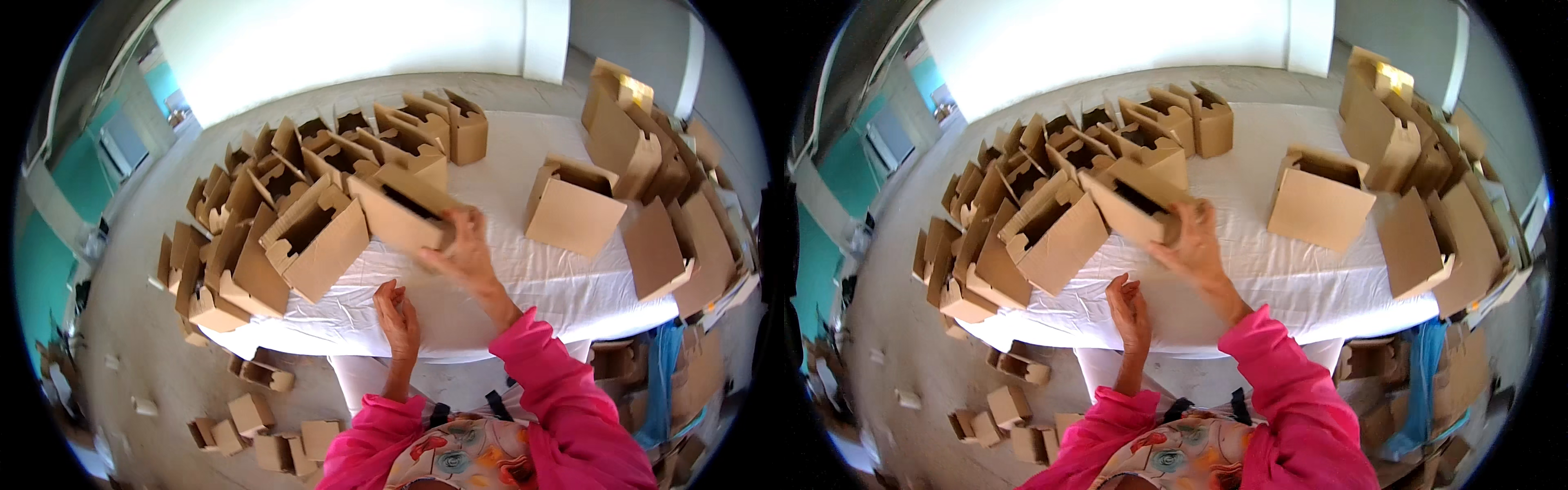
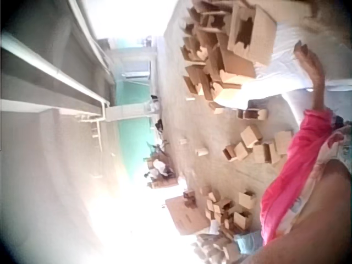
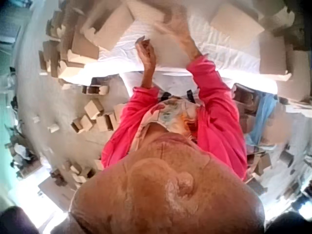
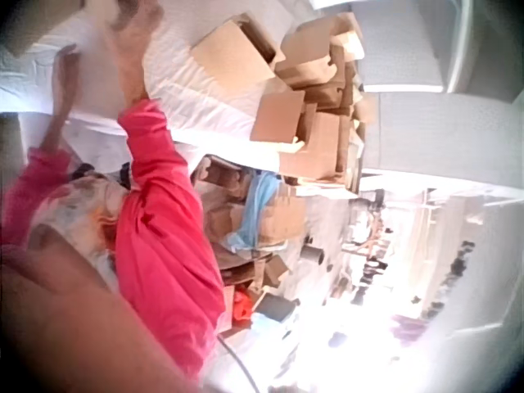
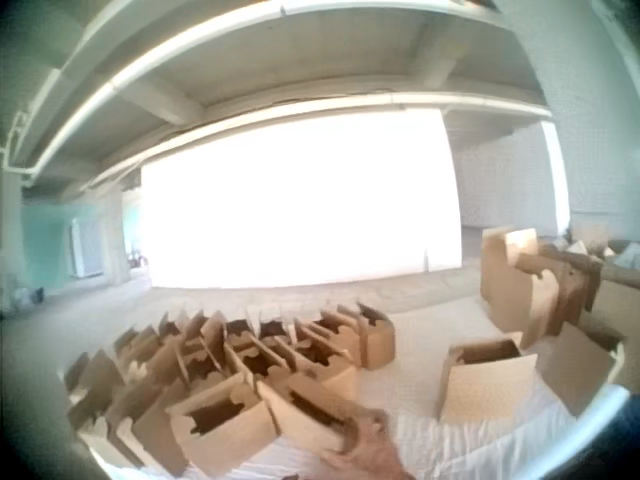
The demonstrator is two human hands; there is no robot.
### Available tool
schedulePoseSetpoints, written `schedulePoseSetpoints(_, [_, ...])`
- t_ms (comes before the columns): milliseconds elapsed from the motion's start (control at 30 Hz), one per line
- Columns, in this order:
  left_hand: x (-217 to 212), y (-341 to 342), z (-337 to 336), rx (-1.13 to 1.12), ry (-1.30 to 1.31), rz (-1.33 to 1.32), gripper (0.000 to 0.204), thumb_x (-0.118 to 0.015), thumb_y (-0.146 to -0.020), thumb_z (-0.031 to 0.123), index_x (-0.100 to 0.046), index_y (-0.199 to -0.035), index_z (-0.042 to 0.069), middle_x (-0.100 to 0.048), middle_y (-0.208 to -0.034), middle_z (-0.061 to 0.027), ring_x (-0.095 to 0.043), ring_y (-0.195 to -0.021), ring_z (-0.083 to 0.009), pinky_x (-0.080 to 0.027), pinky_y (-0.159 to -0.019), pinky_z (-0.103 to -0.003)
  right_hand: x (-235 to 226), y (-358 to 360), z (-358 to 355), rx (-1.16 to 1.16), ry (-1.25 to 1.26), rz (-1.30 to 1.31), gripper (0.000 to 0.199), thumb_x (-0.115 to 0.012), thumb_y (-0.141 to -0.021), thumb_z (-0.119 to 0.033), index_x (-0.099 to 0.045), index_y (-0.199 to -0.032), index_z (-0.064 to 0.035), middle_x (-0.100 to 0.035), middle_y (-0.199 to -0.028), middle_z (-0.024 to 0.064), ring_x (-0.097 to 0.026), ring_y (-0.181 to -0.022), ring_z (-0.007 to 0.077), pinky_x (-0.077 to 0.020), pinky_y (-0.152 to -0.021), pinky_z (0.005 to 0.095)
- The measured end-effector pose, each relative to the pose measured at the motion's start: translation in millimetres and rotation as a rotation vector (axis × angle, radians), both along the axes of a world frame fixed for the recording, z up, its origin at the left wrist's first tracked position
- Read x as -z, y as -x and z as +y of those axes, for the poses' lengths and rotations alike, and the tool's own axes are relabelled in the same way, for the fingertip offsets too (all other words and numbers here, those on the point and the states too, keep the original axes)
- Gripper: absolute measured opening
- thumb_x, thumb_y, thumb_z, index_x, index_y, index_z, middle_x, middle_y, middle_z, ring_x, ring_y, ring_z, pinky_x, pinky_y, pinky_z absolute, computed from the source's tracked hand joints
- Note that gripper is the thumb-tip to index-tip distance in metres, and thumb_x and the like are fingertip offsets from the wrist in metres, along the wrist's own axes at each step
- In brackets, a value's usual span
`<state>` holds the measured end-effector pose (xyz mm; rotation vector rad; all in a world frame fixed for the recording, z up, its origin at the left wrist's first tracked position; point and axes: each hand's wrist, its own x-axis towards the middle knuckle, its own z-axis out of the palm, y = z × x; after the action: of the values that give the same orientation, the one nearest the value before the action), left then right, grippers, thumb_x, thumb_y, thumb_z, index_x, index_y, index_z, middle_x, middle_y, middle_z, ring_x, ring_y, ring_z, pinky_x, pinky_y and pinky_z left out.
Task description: The person packs bottles wrapped in bubble wrap into individual cardboard boxes by hand, closing each box and placing it on a table.
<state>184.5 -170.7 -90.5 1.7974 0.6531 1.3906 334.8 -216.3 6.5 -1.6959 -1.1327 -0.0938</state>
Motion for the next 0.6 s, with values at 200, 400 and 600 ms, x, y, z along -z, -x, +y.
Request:
schedulePoseSetpoints(200, [10.9, 2.8, 5.3, -0.014, -0.087, 0.041, 0.035, -0.046, -0.082, -0.009, -0.05, -0.116, -0.002, -0.05, -0.112, -0.0136, -0.057, -0.095, -0.0234, -0.048, -0.083, -0.032, -20.5, -15.0, -31.3, 0.077, -0.152, -0.237, 0.077, -0.079, -0.072, -0.022, -0.041, -0.137, -0.0093, -0.026, -0.145, 0.0266, -0.024, -0.137, 0.0447, -0.0282, -0.111, 0.0474])
schedulePoseSetpoints(400, [13.2, 3.7, 4.2, -0.007, -0.129, 0.055, 0.032, -0.047, -0.08, -0.009, -0.053, -0.111, -0.002, -0.054, -0.105, -0.0131, -0.057, -0.09, -0.0247, -0.048, -0.081, -0.034, -63.8, -132.4, -149.3, 0.775, -0.104, -0.637, 0.069, -0.074, -0.07, -0.004, -0.045, -0.132, -0.0061, -0.05, -0.131, 0.0166, -0.044, -0.125, 0.0354, -0.0383, -0.103, 0.0428])
schedulePoseSetpoints(600, [7.3, -1.5, -2.0, 0.099, -0.015, 0.08, 0.039, -0.052, -0.077, -0.005, -0.053, -0.116, -0.001, -0.056, -0.105, -0.0152, -0.057, -0.096, -0.0281, -0.047, -0.085, -0.035, -38.9, -152.4, -211.0, 0.397, 0.026, 0.023, 0.03, -0.069, -0.075, 0.001, -0.061, -0.104, -0.0016, -0.062, -0.099, 0.0109, -0.062, -0.092, 0.0236, -0.0489, -0.081, 0.0321])
